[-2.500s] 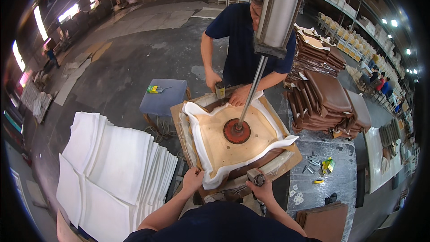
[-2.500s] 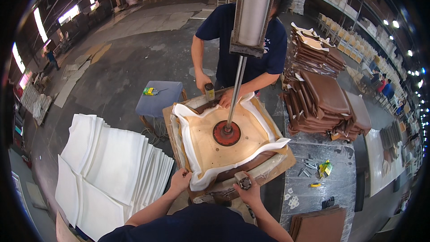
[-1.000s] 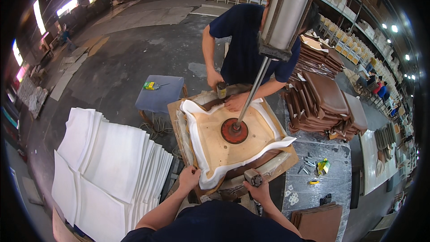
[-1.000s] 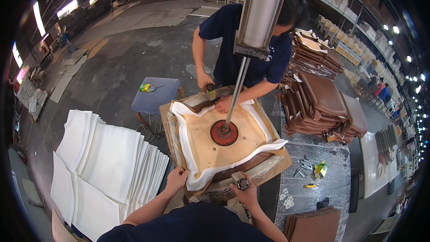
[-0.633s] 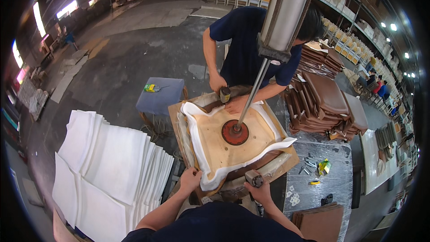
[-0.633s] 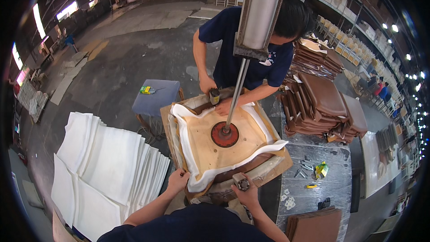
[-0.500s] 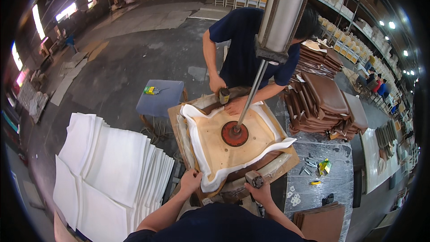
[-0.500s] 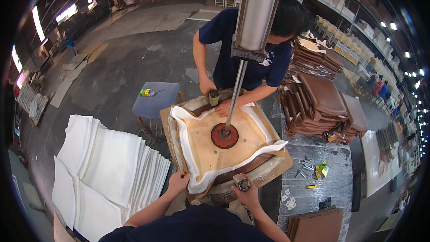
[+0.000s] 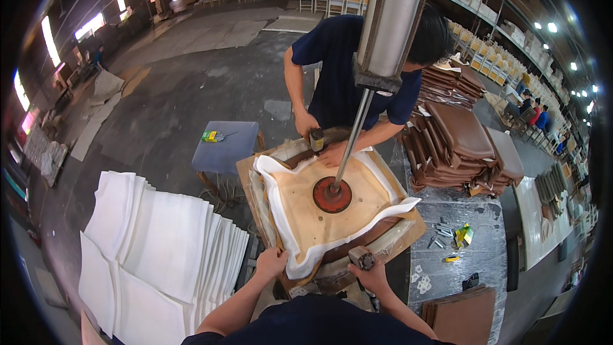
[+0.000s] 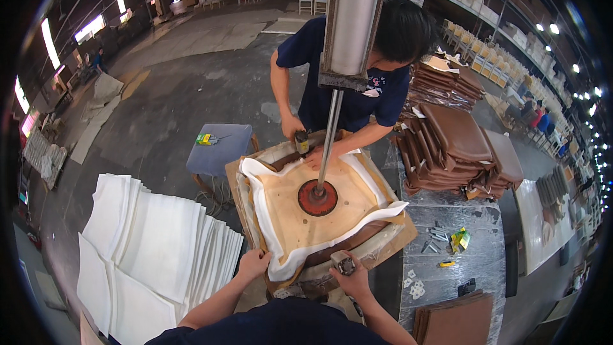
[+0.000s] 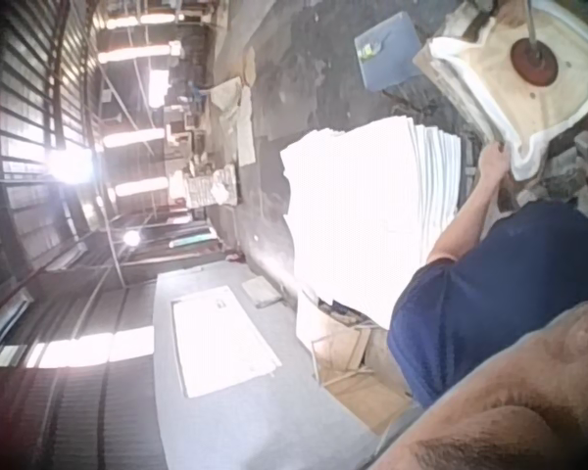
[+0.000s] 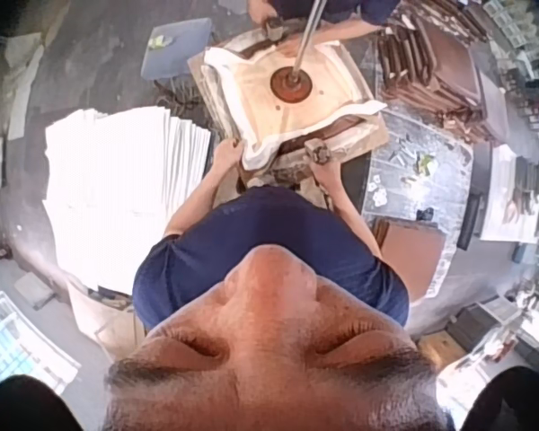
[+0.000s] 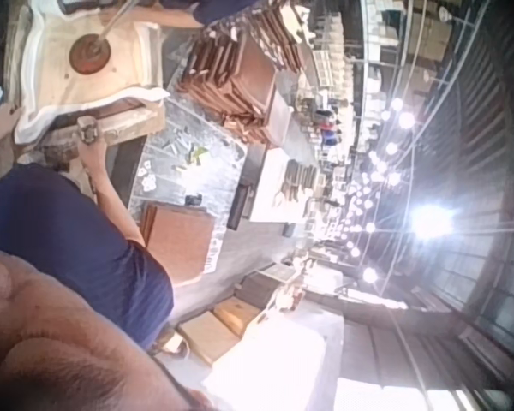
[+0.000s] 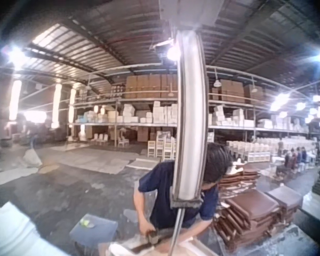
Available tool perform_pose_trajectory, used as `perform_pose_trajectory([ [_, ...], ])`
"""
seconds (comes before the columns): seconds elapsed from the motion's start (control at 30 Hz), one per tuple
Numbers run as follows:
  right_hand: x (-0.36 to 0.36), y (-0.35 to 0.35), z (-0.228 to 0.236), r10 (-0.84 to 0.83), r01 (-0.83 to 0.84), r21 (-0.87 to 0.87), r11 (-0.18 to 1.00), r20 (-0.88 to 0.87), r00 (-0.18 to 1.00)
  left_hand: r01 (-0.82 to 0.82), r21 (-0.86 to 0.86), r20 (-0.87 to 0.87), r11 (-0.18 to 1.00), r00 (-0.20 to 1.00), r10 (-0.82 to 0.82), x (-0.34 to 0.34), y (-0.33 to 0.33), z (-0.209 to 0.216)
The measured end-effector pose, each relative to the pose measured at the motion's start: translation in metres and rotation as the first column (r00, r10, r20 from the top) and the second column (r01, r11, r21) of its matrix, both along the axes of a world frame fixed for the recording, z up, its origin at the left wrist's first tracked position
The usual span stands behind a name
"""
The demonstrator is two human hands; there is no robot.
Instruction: The person places white foam and brown fabric layers onto a cushion frame on a press. They smooth the layers and assist a coworker who operates the press to compress the assembly. The person then removes the finished cushion and repeats the process with new materials.
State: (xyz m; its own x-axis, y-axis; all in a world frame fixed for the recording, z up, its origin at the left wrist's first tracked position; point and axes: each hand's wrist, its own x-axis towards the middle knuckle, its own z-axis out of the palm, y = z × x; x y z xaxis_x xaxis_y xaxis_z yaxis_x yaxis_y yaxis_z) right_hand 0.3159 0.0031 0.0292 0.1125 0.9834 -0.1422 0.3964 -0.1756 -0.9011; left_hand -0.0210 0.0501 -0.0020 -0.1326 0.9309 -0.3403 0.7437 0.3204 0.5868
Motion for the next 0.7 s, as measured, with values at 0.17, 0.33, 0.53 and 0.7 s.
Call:
perform_pose_trajectory([
  [0.17,-0.0008,-0.0009,0.001,-0.007,0.007,0.016,1.0,-0.009,1.0,0.006,0.008,-0.014,1.0,1.0,-0.006,0.0007,0.0035,-0.0018],
  [0.33,-0.0004,-0.0007,0.0033,-0.006,0.006,0.03,1.0,-0.004,1.0,0.009,0.038,-0.032,0.999,0.999,-0.007,0.0025,0.0043,-0.0041],
  [0.53,-0.0008,-0.001,0.0009,-0.003,0.005,0.063,0.998,-0.036,0.999,-0.006,0.076,-0.034,0.997,0.999,0.009,0.0023,0.0027,-0.0072],
  [0.7,0.0009,-0.0022,-0.0034,-0.01,0.011,0.014,1.0,-0.053,0.999,-0.017,0.069,-0.022,0.997,1.0,0.019,0.0034,0.0014,-0.0075],
])
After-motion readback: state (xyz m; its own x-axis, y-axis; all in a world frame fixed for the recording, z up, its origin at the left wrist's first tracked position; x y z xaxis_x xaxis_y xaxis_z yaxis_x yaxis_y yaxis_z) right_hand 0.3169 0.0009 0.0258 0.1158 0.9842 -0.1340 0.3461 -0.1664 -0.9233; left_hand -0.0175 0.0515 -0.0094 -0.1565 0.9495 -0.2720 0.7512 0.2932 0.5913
